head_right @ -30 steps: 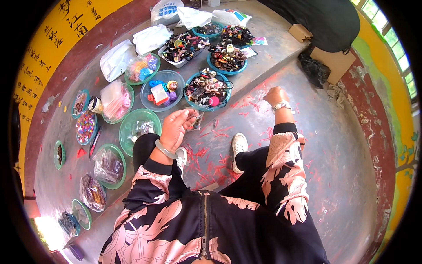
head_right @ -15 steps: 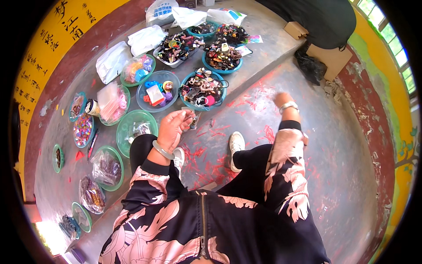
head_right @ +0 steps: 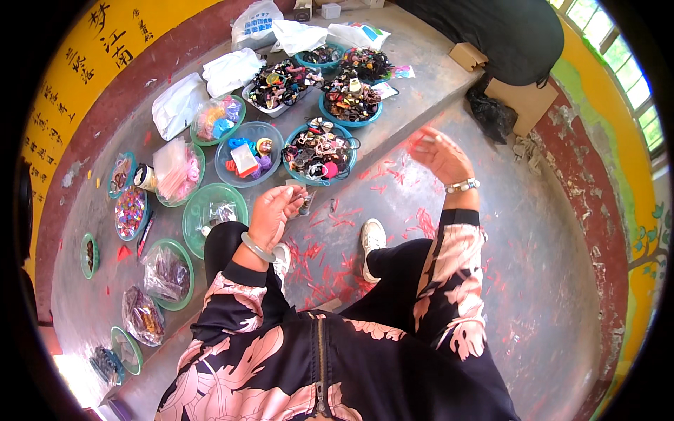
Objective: The person sits on the floor and packs small hair accessories into clear plastic bags. They pick up items from bowls, place them into bags, and seal them before setting them aside.
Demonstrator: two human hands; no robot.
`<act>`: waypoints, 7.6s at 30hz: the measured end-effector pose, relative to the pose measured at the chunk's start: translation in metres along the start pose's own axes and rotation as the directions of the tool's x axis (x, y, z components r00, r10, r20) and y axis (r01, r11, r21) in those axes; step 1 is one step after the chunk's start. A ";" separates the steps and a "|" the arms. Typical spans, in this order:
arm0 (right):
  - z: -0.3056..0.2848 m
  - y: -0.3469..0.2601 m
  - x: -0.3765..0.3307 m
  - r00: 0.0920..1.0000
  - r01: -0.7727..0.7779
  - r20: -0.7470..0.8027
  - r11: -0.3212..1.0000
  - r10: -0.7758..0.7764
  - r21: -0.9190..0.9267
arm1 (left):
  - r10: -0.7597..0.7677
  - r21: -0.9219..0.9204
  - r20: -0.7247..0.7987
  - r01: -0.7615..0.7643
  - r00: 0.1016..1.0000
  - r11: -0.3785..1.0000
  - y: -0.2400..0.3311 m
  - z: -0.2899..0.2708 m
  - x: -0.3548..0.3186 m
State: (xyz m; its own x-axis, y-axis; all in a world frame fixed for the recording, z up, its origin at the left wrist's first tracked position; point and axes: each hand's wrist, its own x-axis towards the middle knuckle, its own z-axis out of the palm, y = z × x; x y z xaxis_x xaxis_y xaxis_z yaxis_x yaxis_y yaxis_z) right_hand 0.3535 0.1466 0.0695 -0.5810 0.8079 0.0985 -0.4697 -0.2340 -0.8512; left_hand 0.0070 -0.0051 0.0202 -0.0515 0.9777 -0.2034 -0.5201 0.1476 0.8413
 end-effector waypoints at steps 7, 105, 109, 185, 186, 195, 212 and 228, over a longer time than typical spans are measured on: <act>-0.070 0.017 0.005 0.605 -0.727 -0.606 -0.049 -0.516 -0.684 | 0.009 -0.029 0.017 -0.009 1.000 1.000 -0.003 0.002 0.003; 0.159 0.127 0.034 0.972 -0.217 -0.161 0.913 0.170 -0.344 | 0.174 0.207 0.052 -0.181 0.983 0.961 0.009 0.011 -0.009; 0.164 0.125 0.032 0.979 -0.141 -0.195 0.899 0.063 -0.415 | 0.162 0.151 0.032 -0.165 0.986 0.975 0.008 0.011 -0.009; 0.189 0.126 0.033 0.909 0.196 0.318 0.400 0.269 -0.896 | 0.566 0.386 -0.548 -0.414 0.616 0.825 0.076 -0.146 -0.045; 0.190 0.133 0.031 0.856 0.336 0.407 0.254 0.320 -0.907 | 0.650 0.357 -0.450 -0.544 0.612 0.759 0.103 -0.097 -0.056; 0.194 0.169 0.012 0.701 0.424 0.251 -0.107 0.668 -0.899 | 0.800 0.003 0.367 -0.861 0.475 0.509 0.164 0.118 -0.195; 0.189 0.142 0.003 0.746 0.336 0.136 -0.192 0.651 -0.922 | 0.520 -0.586 0.560 -0.136 0.644 0.799 0.129 0.179 -0.188; 0.209 0.159 0.019 0.673 0.405 0.150 -0.191 0.725 -0.894 | 0.641 -0.588 0.398 -0.353 0.656 0.727 0.134 0.128 -0.166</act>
State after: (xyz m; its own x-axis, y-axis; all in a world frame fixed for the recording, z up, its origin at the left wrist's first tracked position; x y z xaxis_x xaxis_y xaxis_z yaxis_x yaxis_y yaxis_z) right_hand 0.1289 0.0112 0.0439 -0.8308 0.2927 -0.4734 0.4485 0.8557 -0.2581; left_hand 0.0548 -0.1285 0.2306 -0.0279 0.7958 0.6049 -0.8616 -0.3259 0.3891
